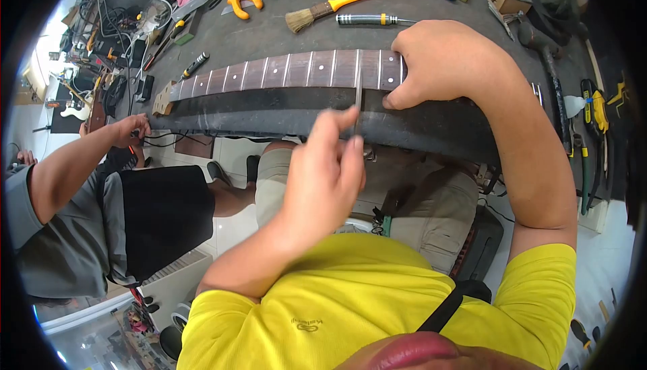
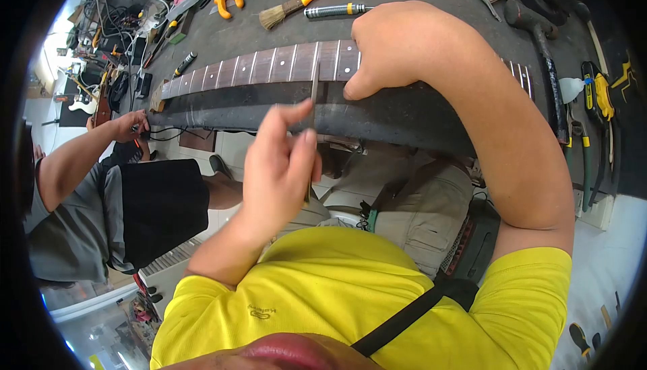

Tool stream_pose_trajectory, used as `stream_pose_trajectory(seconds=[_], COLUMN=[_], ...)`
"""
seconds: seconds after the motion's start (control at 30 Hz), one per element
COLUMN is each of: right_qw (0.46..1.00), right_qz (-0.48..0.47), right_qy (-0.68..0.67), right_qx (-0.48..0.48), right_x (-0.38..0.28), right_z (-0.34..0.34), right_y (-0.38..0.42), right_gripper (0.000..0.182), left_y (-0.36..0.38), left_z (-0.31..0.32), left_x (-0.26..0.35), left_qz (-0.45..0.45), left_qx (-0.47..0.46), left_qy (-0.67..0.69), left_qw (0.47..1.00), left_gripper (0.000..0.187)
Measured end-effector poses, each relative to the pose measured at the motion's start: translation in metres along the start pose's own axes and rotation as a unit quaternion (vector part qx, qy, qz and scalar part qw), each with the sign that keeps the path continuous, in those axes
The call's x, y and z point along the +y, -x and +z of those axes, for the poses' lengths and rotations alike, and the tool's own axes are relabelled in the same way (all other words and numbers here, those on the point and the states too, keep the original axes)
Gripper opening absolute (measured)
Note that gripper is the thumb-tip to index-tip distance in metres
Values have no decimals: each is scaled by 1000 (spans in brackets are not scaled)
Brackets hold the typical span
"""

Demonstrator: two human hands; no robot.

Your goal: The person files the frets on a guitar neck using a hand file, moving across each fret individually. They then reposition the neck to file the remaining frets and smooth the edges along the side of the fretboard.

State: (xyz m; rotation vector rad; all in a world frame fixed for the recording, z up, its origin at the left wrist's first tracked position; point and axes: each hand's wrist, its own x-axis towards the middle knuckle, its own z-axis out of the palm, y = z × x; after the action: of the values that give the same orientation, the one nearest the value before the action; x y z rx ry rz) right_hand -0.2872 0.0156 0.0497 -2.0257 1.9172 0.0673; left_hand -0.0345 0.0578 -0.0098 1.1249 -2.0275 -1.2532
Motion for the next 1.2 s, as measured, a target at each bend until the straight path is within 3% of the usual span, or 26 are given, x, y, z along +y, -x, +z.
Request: stream_pose_trajectory(seconds=[0.3,0.37,0.4,0.67,0.77,0.93,1.07,1.2], right_qw=[1000,1000,1000,1000,1000,1000,1000,1000], right_qz=[7,7,4,7,11,2,5,-5], right_qy=[6,7,4,12,3,27,21,13], right_qx=[0,6,9,6,6,11,2,23], right_x=[1,0,0,-2,0,0,1,4], right_z=[2,0,0,0,-1,5,2,7], right_y=[-3,0,1,2,1,-3,-2,-3], right_gripper=[59,60,61,57,58,59,57,59], left_y=[-28,-1,7,-22,11,-36,2,-7], left_z=[2,2,3,6,4,1,5,1], left_x=[3,-6,-5,5,-10,5,-9,0], left_qz=[8,49,45,11,15,22,32,38], left_qx=[13,34,23,18,6,2,19,24], left_qy=[42,-57,-2,18,47,4,-10,-23], left_qw=[999,997,999,1000,999,1000,999,999], left_gripper=[26,22,23,17,17,20,21,22])
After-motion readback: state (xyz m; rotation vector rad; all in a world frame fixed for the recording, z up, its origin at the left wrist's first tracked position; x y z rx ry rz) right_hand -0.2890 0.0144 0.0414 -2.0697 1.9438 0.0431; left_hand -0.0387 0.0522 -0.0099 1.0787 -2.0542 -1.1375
